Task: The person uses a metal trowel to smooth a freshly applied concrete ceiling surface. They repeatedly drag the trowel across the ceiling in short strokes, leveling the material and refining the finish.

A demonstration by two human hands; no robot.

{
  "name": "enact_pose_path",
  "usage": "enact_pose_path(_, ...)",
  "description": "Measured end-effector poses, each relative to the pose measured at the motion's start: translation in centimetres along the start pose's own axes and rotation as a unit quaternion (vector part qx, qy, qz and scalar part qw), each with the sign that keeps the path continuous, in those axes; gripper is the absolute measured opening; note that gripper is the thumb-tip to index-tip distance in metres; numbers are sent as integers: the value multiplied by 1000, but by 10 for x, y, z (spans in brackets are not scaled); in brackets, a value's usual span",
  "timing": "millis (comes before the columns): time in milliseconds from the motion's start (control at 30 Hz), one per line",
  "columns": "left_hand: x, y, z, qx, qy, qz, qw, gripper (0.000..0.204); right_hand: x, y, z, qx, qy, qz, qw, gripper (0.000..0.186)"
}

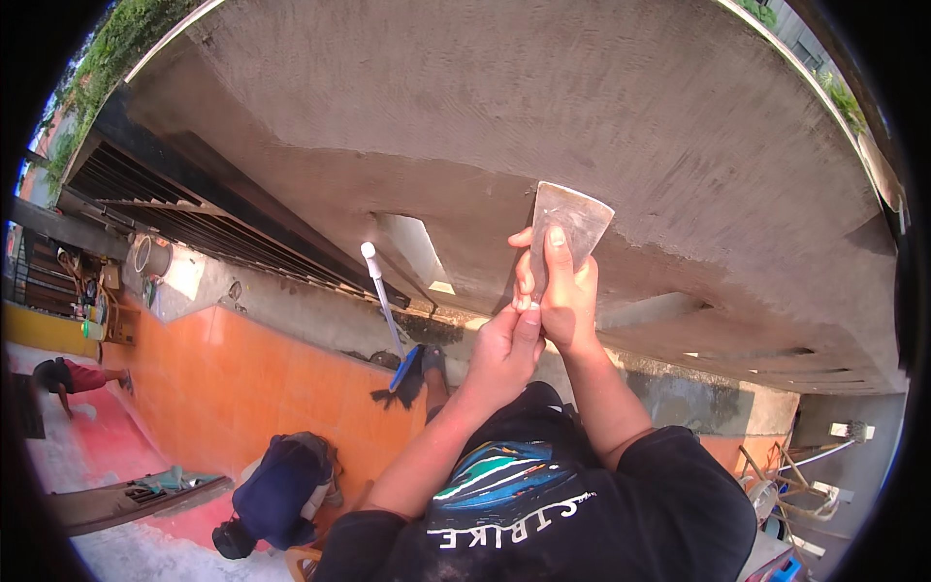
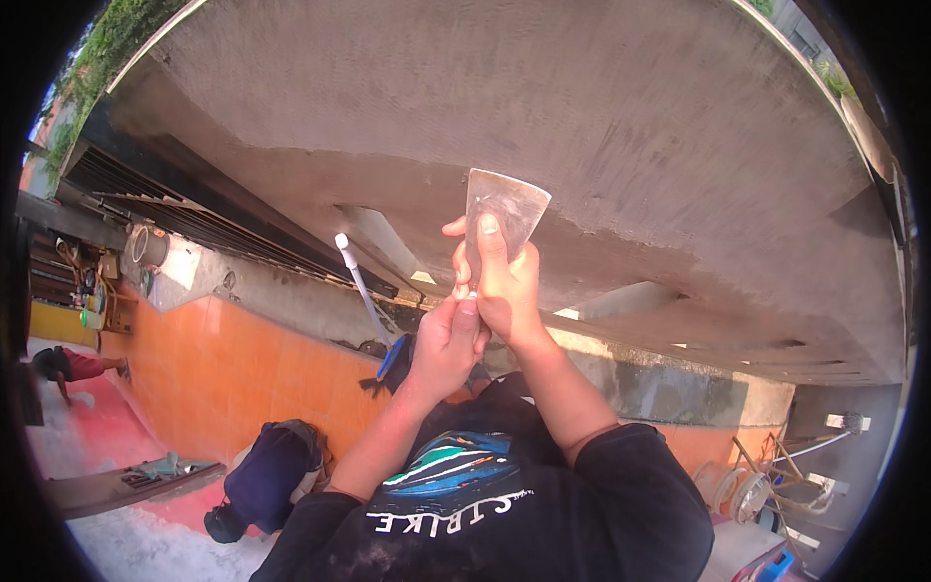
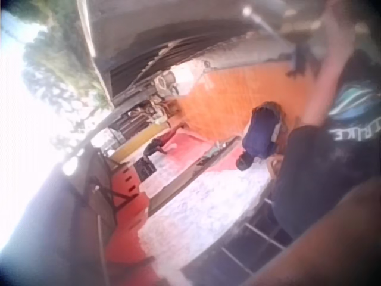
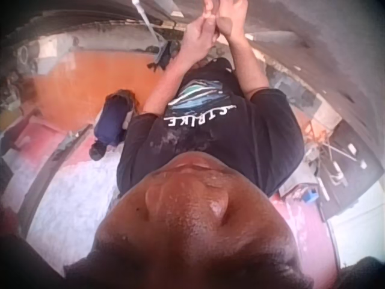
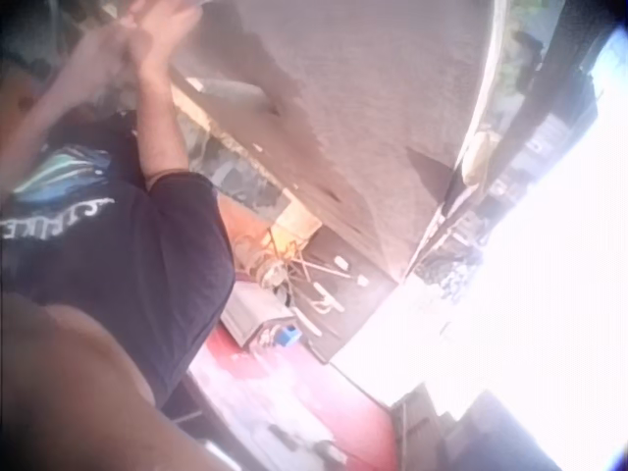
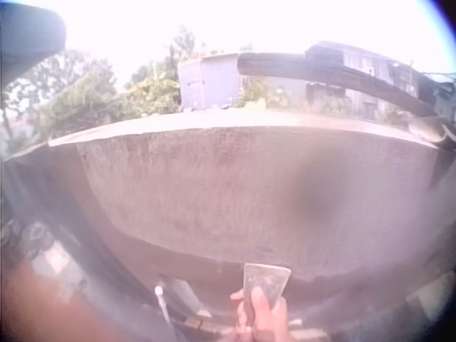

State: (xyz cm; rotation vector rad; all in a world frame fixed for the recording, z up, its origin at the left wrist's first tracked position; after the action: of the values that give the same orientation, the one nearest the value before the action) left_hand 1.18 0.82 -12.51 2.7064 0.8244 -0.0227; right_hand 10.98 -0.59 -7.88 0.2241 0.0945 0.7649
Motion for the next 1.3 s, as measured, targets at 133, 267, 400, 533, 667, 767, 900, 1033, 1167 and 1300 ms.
enact_pose_path(133, 0, 0, -1, 15, 12, 6, 1000, 38, -1, 2, -2, 12, -4, 1, 1000, 52)
enact_pose_path(267, -2, 1, -5, 8, 27, 6, 1000, 40, -3, 0, -3, 15, -9, -3, 1000, 52)
enact_pose_path(400, -12, 5, -5, -35, 1, -1, 999, 37, -9, -3, -1, 28, 2, -18, 999, 51)
enact_pose_path(533, -14, 9, -6, -57, -6, -2, 998, 37, -11, -3, -2, 14, 23, -19, 999, 50)
enact_pose_path(667, -8, 11, -4, -36, 6, 8, 999, 40, -8, -7, -4, 6, 30, -32, 999, 50)
enact_pose_path(767, -2, 9, -2, 1, 22, 16, 1000, 44, -4, -7, -4, -1, 25, -30, 999, 50)
enact_pose_path(900, 0, 7, 2, 10, 24, 14, 1000, 43, -3, -6, -3, 3, 13, -21, 1000, 49)
enact_pose_path(1033, -1, 10, 4, 17, 26, 13, 999, 41, -5, -9, -4, -5, 24, -23, 999, 49)
enact_pose_path(1167, 0, 16, 4, -2, 27, 23, 999, 40, -4, -11, 0, -9, 21, -22, 1000, 49)
enact_pose_path(1300, 5, 17, 2, -13, 39, 15, 999, 40, -1, -10, 5, -18, 7, -10, 1000, 49)
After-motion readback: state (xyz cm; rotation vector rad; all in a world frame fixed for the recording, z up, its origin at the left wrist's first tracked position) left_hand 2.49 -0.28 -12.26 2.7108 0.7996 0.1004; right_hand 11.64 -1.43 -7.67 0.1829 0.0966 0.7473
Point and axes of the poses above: each hand's wrist, its own x-axis towards the middle knuckle, its own y-axis out of the palm, z = x × y, the point moved 10 cm from there along x, towards the middle knuckle, and after that the axes turned 5 degrees about -x, right-handed, at the moved point
